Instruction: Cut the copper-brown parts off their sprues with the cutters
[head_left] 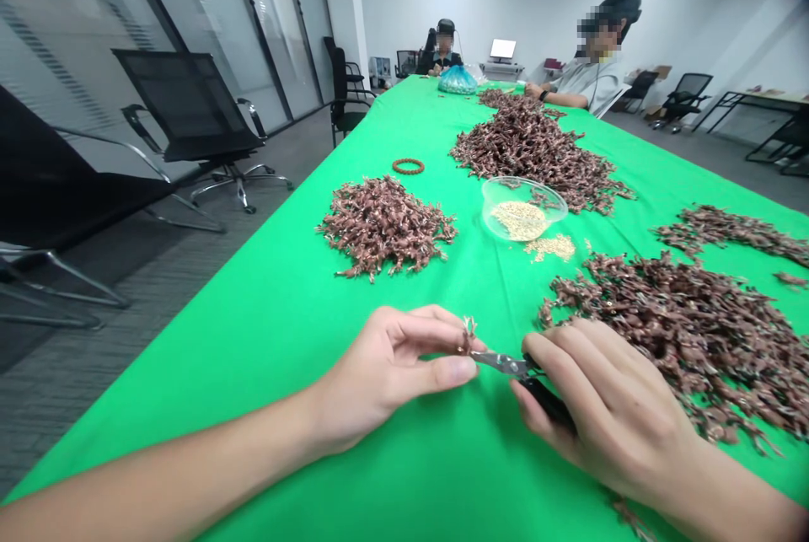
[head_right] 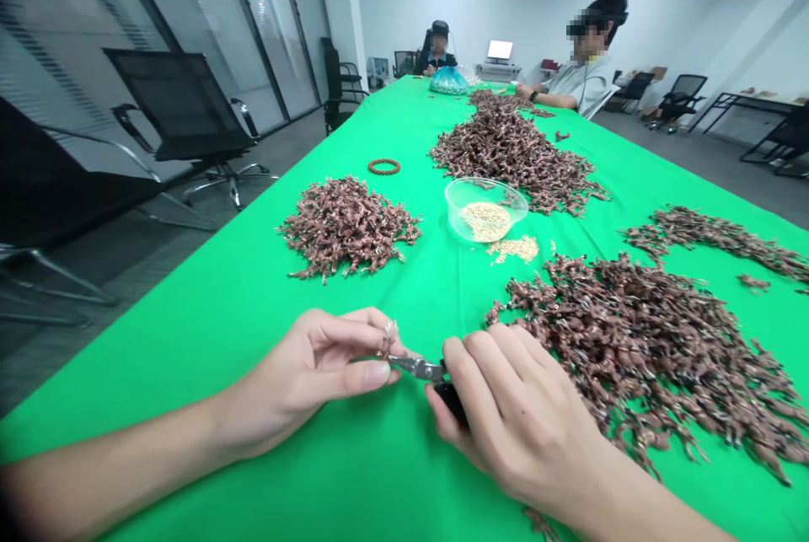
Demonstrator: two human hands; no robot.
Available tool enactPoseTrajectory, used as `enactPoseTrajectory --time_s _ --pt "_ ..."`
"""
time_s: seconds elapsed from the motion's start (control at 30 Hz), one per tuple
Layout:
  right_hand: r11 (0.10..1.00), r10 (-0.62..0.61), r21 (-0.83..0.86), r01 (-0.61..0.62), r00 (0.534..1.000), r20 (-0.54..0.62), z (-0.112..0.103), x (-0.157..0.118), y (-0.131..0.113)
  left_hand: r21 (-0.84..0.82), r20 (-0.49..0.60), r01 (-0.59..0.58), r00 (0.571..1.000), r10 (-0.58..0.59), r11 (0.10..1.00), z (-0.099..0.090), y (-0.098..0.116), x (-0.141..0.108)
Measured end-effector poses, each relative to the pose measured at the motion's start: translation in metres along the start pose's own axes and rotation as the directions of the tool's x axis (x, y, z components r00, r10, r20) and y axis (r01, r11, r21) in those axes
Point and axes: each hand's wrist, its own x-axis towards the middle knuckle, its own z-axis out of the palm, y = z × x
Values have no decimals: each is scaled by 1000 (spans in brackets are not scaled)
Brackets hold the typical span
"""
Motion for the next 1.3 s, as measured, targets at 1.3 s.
enactPoseTrajectory --time_s 1.3 --pt "823 343 412 -391 920 187 -5 5 -6 -5 -171 23 985 -23 1000 0 -6 0"
